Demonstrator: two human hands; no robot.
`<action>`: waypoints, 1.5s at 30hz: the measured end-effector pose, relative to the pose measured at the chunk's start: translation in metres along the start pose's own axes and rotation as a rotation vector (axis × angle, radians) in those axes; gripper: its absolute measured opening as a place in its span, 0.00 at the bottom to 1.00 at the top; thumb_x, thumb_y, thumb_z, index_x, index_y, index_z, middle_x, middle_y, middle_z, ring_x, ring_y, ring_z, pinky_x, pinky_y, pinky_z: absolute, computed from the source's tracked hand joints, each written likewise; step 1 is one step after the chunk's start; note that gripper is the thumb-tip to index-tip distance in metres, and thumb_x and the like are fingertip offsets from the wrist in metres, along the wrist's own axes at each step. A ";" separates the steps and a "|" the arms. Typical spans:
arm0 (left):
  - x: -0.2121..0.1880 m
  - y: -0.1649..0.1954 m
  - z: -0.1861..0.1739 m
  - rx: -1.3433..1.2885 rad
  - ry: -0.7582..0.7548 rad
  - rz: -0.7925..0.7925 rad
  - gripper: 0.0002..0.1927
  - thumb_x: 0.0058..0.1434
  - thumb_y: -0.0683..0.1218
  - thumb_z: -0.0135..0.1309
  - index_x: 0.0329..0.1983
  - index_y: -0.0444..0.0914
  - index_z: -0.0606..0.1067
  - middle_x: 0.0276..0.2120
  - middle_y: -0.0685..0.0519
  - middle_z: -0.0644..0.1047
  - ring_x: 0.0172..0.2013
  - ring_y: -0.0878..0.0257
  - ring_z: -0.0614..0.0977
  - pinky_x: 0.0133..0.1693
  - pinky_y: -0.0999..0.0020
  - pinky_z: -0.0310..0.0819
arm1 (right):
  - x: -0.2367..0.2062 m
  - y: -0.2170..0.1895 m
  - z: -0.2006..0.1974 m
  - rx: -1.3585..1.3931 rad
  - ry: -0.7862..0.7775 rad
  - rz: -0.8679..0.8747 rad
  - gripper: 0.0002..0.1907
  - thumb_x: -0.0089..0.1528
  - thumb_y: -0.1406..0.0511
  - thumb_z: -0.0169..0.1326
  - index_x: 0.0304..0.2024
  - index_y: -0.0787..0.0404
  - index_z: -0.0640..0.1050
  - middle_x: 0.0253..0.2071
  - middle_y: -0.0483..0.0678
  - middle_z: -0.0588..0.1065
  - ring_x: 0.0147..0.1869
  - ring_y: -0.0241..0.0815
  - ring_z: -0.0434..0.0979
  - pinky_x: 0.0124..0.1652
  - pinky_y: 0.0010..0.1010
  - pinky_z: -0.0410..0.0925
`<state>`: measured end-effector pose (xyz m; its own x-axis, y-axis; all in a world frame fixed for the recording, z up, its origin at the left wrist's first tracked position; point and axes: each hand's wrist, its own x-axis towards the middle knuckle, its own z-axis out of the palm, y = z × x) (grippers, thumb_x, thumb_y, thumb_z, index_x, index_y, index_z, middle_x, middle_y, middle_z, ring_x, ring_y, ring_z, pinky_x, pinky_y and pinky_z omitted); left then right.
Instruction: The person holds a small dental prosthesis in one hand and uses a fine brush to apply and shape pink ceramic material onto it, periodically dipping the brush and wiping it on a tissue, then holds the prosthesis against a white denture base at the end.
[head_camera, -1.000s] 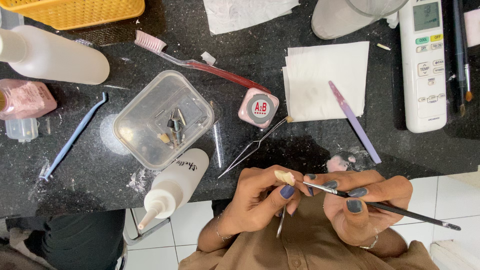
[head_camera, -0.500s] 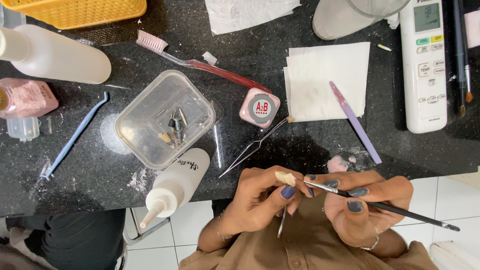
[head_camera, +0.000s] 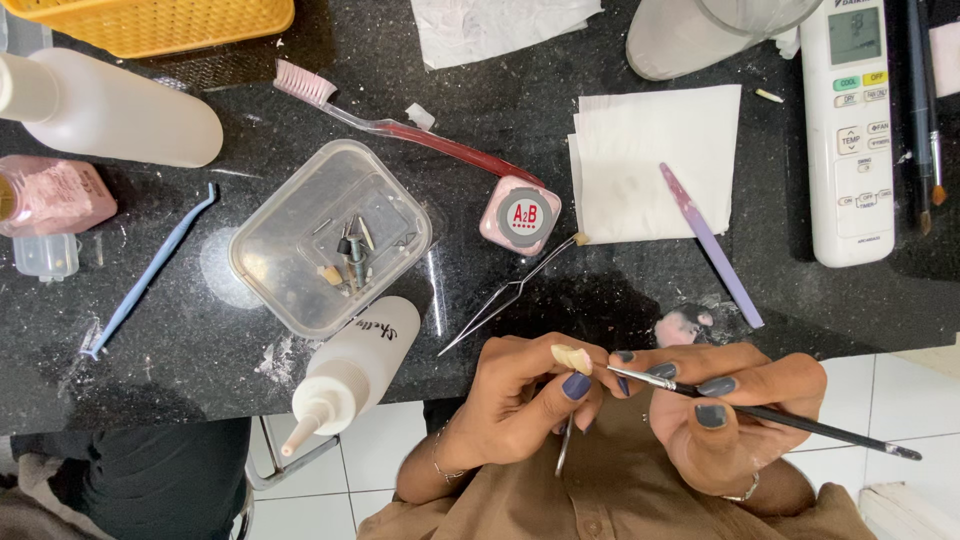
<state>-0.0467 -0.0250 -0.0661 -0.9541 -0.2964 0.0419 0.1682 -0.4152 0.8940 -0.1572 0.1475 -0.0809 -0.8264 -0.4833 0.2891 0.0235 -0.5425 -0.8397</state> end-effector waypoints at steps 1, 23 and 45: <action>0.000 0.000 0.000 0.000 -0.001 -0.003 0.15 0.78 0.47 0.46 0.50 0.31 0.77 0.40 0.46 0.83 0.29 0.66 0.83 0.29 0.75 0.76 | 0.001 -0.001 0.000 -0.002 -0.004 0.002 0.11 0.72 0.69 0.56 0.48 0.64 0.66 0.42 0.62 0.79 0.45 0.51 0.87 0.51 0.56 0.80; 0.000 0.001 -0.001 0.003 -0.008 0.013 0.14 0.79 0.46 0.46 0.48 0.31 0.78 0.41 0.46 0.83 0.27 0.66 0.82 0.32 0.74 0.78 | 0.004 -0.001 0.004 0.006 0.011 0.005 0.10 0.73 0.70 0.55 0.49 0.65 0.67 0.42 0.64 0.79 0.44 0.53 0.86 0.47 0.57 0.81; 0.000 0.009 -0.011 0.099 -0.163 0.050 0.09 0.73 0.42 0.53 0.50 0.34 0.80 0.26 0.55 0.79 0.23 0.71 0.81 0.27 0.79 0.73 | 0.021 -0.052 0.006 -0.048 -0.128 0.285 0.10 0.77 0.63 0.42 0.51 0.65 0.67 0.44 0.68 0.79 0.46 0.63 0.87 0.49 0.65 0.80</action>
<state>-0.0420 -0.0381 -0.0627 -0.9741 -0.1676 0.1515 0.1985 -0.3146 0.9282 -0.1723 0.1610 -0.0283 -0.7127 -0.6954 0.0919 0.2151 -0.3413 -0.9150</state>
